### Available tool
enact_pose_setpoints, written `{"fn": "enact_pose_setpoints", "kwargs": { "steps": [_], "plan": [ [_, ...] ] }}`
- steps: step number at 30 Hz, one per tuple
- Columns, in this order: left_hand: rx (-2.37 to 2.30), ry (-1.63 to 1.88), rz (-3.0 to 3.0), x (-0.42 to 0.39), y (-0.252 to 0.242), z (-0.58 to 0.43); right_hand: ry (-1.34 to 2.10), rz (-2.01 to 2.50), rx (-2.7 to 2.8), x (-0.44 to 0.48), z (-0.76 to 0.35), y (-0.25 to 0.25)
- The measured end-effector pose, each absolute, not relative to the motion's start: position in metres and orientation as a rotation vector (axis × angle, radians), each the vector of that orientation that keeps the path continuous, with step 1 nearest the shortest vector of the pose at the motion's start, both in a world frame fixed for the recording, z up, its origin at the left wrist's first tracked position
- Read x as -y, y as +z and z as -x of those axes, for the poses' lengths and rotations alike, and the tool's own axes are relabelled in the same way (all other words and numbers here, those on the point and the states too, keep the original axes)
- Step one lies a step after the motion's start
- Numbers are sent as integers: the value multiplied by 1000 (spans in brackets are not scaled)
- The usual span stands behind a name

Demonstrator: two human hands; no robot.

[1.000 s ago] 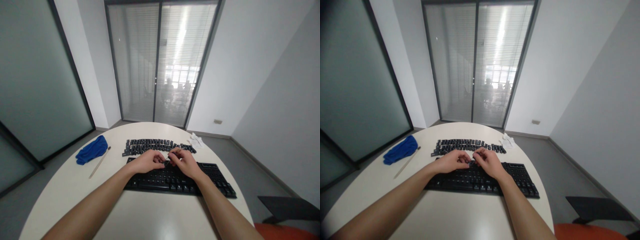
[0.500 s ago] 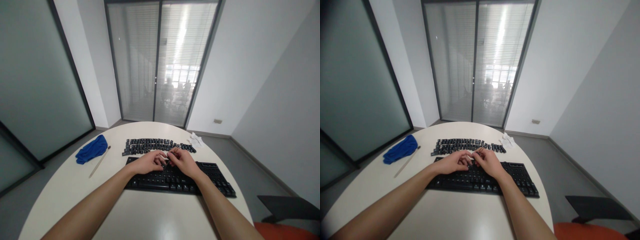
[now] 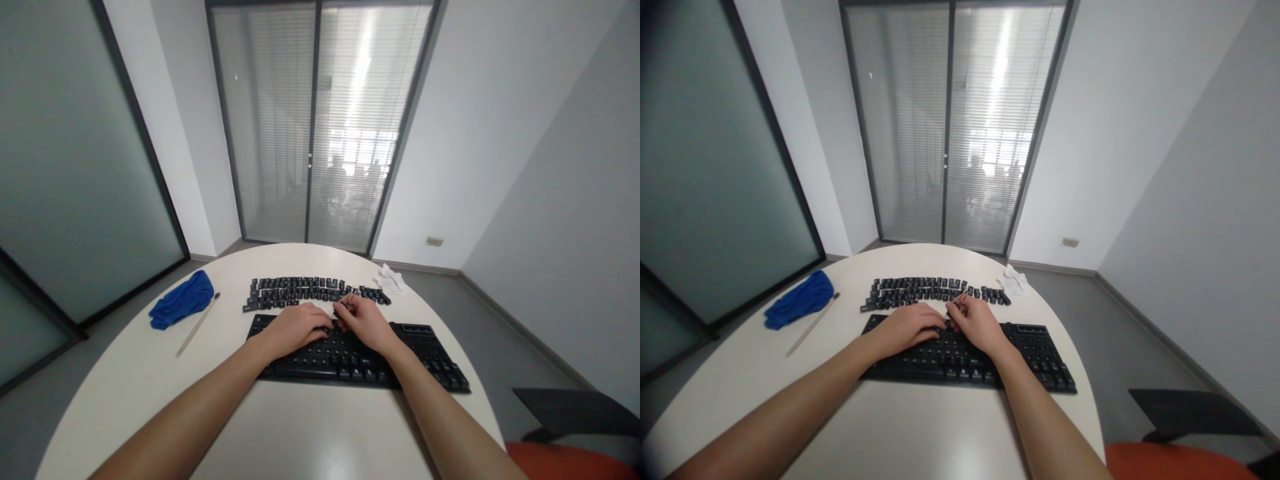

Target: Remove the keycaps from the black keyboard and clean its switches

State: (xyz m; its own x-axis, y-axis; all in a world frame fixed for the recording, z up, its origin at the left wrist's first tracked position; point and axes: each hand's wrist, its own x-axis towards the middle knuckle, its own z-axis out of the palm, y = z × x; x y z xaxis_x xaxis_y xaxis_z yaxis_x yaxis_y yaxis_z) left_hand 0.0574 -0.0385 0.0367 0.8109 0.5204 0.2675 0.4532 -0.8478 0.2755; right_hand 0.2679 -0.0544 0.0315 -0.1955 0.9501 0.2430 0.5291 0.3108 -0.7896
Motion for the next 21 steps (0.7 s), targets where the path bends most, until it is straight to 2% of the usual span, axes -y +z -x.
{"fn": "enact_pose_setpoints", "kwargs": {
  "steps": [12,21],
  "plan": [
    [-680,696,-2849,38,32,-54,953,1309,1678,50,-270,33],
    [-882,984,-2527,36,29,-54,898,1369,1597,45,-279,33]
  ]
}}
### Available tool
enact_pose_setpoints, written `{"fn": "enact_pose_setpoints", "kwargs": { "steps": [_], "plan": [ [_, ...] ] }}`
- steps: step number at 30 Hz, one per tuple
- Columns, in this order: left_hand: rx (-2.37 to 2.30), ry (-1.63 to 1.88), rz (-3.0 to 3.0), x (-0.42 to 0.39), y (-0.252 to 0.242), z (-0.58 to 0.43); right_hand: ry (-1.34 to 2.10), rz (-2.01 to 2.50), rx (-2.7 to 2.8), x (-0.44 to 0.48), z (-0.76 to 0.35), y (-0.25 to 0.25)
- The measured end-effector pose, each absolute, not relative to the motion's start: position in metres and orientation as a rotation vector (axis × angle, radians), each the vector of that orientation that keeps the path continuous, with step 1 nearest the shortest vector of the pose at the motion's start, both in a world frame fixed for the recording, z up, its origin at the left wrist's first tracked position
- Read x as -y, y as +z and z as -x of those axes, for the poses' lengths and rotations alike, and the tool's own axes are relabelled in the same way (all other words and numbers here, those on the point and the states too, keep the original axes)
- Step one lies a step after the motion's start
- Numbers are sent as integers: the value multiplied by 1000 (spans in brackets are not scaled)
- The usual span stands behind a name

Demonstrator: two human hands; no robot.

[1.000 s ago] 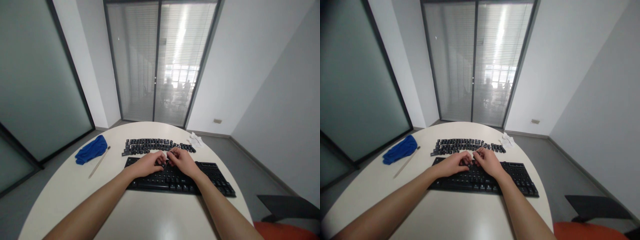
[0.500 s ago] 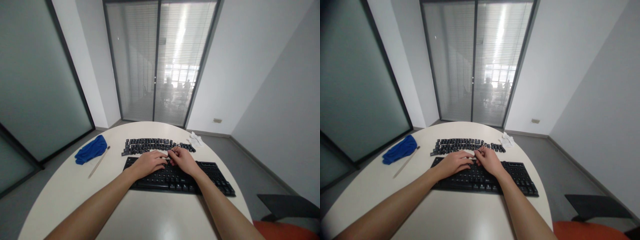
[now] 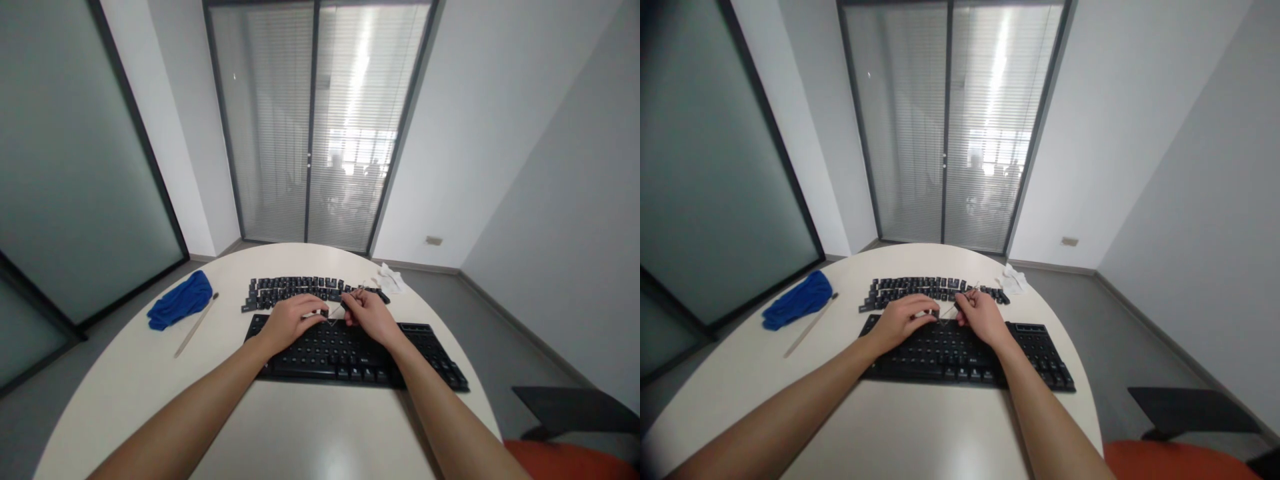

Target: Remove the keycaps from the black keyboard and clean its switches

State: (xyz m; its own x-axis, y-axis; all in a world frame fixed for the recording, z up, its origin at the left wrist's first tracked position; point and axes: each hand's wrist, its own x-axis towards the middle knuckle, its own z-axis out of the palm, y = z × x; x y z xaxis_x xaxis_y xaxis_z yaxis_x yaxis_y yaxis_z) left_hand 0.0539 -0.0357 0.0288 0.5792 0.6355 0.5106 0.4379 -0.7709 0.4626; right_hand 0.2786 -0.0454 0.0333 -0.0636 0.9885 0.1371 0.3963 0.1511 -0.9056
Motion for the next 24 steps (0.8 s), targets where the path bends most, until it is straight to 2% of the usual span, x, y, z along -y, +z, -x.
{"fn": "enact_pose_setpoints", "kwargs": {
  "steps": [4,9,24],
  "plan": [
    [-1151,1140,-2357,25,26,-50,1000,1465,1588,44,-282,30],
    [-1441,1046,-2363,15,22,-42,1185,1476,1699,45,-281,26],
    [-1591,672,-2592,8,17,-54,1006,1531,1857,47,-280,24]
  ]
}}
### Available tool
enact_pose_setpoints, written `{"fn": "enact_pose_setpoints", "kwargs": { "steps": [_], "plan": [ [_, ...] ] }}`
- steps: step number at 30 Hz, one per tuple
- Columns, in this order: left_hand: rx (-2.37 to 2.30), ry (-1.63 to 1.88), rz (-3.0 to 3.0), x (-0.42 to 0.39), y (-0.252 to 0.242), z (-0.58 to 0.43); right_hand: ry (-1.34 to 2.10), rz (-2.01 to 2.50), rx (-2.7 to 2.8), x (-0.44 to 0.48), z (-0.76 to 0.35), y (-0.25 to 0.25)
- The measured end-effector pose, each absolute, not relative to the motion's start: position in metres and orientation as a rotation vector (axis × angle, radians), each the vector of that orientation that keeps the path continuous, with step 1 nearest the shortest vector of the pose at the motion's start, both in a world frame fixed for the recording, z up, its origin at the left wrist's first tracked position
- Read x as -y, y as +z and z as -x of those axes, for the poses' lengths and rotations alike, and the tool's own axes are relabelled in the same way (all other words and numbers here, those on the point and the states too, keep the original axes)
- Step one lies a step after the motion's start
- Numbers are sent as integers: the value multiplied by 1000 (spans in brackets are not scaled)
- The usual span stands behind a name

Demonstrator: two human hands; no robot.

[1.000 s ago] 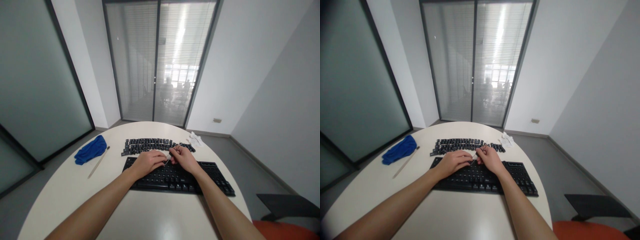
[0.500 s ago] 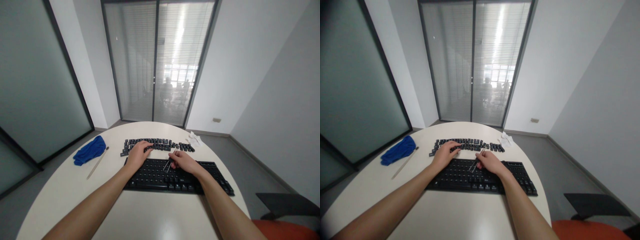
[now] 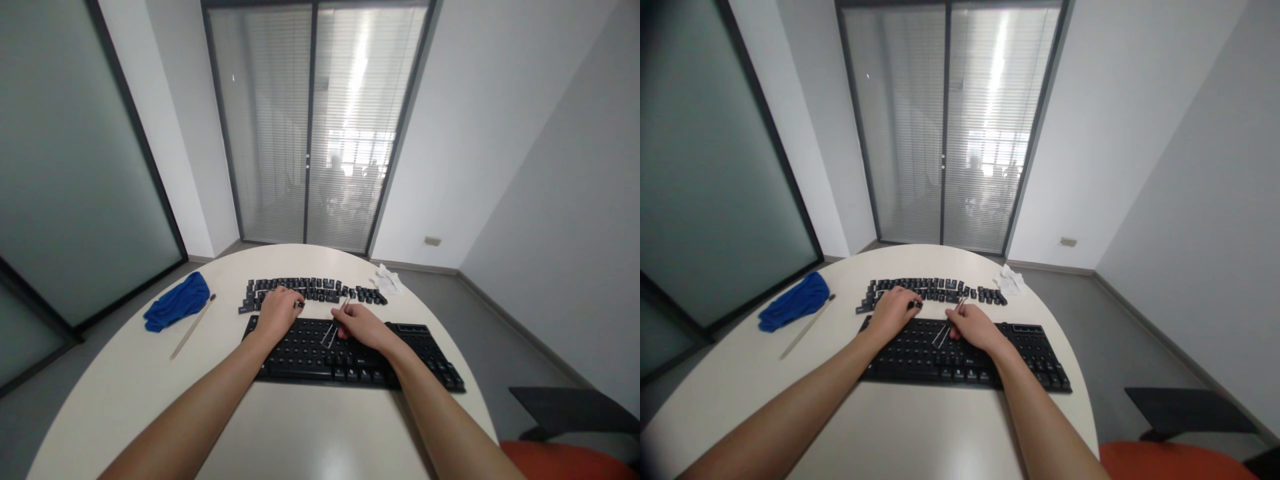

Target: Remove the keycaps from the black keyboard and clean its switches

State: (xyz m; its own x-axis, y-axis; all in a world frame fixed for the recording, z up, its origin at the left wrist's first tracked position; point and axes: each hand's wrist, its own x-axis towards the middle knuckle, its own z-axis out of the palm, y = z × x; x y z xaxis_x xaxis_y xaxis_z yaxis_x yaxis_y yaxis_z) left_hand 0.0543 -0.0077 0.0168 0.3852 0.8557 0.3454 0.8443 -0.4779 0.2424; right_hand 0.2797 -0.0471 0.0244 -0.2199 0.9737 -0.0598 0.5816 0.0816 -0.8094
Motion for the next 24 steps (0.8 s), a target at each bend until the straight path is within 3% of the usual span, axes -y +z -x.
{"fn": "enact_pose_setpoints", "kwargs": {
  "steps": [24],
  "plan": [
    [-1616,749,-2548,-2,6,-53,987,1559,1893,50,-279,29]
  ]
}}
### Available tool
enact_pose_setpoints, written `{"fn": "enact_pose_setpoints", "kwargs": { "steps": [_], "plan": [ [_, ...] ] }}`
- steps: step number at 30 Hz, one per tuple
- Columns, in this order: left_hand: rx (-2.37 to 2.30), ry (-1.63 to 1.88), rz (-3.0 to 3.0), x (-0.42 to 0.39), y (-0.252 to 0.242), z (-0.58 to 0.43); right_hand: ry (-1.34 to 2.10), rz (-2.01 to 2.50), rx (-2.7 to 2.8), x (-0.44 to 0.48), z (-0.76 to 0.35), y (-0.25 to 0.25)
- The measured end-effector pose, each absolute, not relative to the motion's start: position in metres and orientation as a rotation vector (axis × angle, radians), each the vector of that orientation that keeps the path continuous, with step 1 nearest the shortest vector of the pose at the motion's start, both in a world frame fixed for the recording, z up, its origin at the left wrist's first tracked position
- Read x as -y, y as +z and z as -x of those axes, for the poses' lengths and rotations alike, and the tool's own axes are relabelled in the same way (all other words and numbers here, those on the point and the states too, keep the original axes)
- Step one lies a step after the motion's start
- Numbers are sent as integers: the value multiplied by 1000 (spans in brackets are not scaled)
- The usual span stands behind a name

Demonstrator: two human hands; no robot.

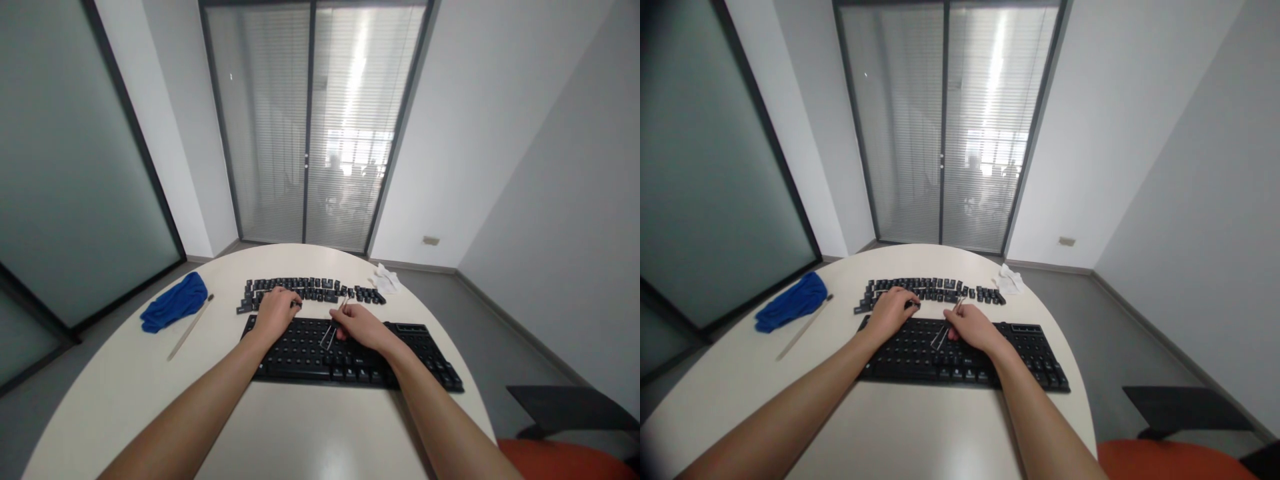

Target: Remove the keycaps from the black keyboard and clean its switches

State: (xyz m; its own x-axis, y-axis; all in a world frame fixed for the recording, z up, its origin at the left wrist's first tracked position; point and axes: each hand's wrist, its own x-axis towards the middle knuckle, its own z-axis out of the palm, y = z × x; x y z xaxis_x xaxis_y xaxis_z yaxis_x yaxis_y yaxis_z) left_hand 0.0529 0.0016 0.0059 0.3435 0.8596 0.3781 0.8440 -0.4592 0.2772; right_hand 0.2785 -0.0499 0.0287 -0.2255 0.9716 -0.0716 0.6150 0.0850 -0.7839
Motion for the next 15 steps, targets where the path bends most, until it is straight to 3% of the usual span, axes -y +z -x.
{"fn": "enact_pose_setpoints", "kwargs": {
  "steps": [15],
  "plan": [
    [-1424,737,-2664,1,6,-46,1032,1561,1862,52,-277,33]
  ]
}}
